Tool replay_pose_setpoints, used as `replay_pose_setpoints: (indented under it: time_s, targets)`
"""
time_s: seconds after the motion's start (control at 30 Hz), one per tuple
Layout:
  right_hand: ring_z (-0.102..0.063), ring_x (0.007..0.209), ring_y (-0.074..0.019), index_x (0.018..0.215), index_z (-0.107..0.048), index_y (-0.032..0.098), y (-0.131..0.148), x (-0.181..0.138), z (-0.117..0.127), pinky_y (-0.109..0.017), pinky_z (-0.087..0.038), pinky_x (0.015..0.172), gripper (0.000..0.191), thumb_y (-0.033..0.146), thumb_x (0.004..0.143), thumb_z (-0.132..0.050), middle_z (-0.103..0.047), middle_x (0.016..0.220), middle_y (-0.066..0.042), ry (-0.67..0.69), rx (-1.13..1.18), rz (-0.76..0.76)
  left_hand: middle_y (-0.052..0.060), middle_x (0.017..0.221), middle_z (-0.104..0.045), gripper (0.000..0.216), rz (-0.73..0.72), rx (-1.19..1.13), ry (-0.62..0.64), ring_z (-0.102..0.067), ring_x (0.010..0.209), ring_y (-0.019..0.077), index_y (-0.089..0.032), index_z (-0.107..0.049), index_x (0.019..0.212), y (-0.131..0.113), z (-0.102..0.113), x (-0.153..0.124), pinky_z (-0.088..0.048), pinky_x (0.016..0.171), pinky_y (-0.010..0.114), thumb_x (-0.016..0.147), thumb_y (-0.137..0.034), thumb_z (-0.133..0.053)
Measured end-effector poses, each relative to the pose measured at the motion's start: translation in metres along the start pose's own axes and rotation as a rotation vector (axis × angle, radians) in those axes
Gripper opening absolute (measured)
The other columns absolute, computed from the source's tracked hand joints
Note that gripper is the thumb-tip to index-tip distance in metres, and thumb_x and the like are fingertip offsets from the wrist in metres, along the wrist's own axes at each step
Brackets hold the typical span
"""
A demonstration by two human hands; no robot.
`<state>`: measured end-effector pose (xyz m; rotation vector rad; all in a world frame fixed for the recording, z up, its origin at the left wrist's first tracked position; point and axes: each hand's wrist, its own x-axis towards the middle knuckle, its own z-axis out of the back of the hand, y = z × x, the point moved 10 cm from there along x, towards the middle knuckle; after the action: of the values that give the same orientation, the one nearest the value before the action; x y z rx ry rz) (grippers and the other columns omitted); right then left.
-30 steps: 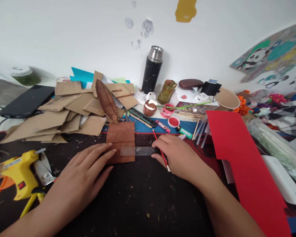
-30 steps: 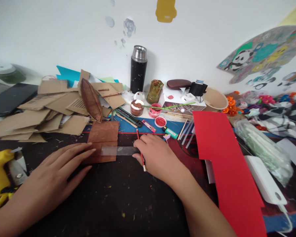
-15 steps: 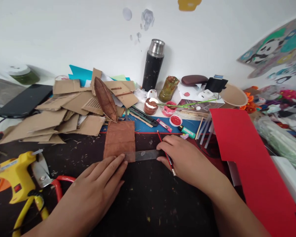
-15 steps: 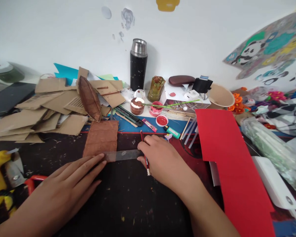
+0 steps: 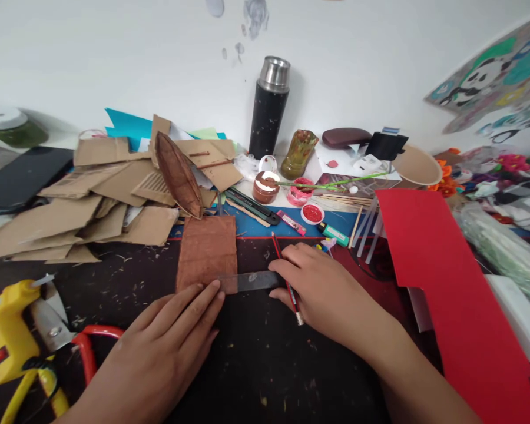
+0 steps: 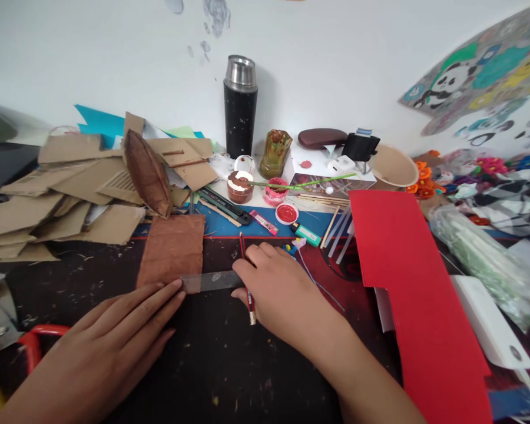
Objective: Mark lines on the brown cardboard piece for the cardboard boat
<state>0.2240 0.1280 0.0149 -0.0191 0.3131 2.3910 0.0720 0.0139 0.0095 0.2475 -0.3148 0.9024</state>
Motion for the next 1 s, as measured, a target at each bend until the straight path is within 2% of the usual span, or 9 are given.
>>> replay_pose_setpoints:
  time_s: [0.2, 0.43, 0.6, 0.83, 1.0]
  targets:
    - [-0.072, 0.110, -0.0335, 0.117, -0.079, 0.018, 0.0100, 0.0016, -0.0049, -0.047, -0.058, 0.095, 0.015, 0.020, 0.104, -0.087, -0.077, 0.115, -0.012, -0.024, -0.010, 0.046, 0.014, 0.142, -0.086, 0.047, 0.002, 0.004, -0.014, -0.074, 0.128, 0.0307, -0.013, -0.085, 0.135, -0.0005, 0.0045, 0.0013, -0.051, 0.106, 0.045, 0.121, -0.023, -0.042]
    - [-0.069, 0.100, -0.0292, 0.111, -0.080, 0.019, 0.0107, 0.0027, -0.0037, -0.043, -0.055, 0.089, 0.007, 0.017, 0.105, -0.083, -0.077, 0.109, -0.009, -0.047, -0.014, 0.037, 0.014, 0.146, -0.085, 0.044, -0.004, -0.019, -0.006, -0.072, 0.131, 0.0324, -0.014, -0.086, 0.131, -0.0025, 0.0025, -0.0001, -0.048, 0.109, 0.048, 0.117, -0.018, -0.045]
    - [-0.069, 0.099, -0.0299, 0.110, -0.080, 0.018, 0.0110, 0.0037, -0.0036, -0.043, -0.054, 0.088, 0.006, 0.017, 0.105, -0.084, -0.077, 0.108, -0.010, -0.056, -0.023, 0.046, 0.009, 0.145, -0.086, 0.047, 0.029, -0.027, 0.031, -0.070, 0.134, 0.0296, -0.019, -0.087, 0.127, -0.0015, -0.0008, 0.0006, -0.047, 0.112, 0.046, 0.116, -0.016, -0.042]
    - [-0.069, 0.100, -0.0304, 0.112, -0.081, 0.019, 0.0102, 0.0034, -0.0058, -0.043, -0.054, 0.087, 0.006, 0.018, 0.106, -0.082, -0.076, 0.108, -0.010, -0.081, -0.034, 0.053, 0.017, 0.149, -0.083, 0.042, 0.001, -0.031, 0.005, -0.070, 0.136, 0.0317, -0.009, -0.079, 0.141, -0.0028, 0.0023, -0.0028, -0.048, 0.112, 0.047, 0.118, -0.017, -0.045]
    - [-0.069, 0.099, -0.0303, 0.110, -0.081, 0.019, 0.0099, 0.0033, -0.0046, -0.042, -0.054, 0.086, 0.005, 0.018, 0.106, -0.081, -0.076, 0.106, -0.010, -0.099, -0.025, 0.054, 0.014, 0.150, -0.083, 0.042, 0.011, -0.046, 0.022, -0.071, 0.136, 0.0294, -0.013, -0.080, 0.142, -0.0015, 0.0009, -0.0034, -0.049, 0.111, 0.044, 0.119, -0.020, -0.046]
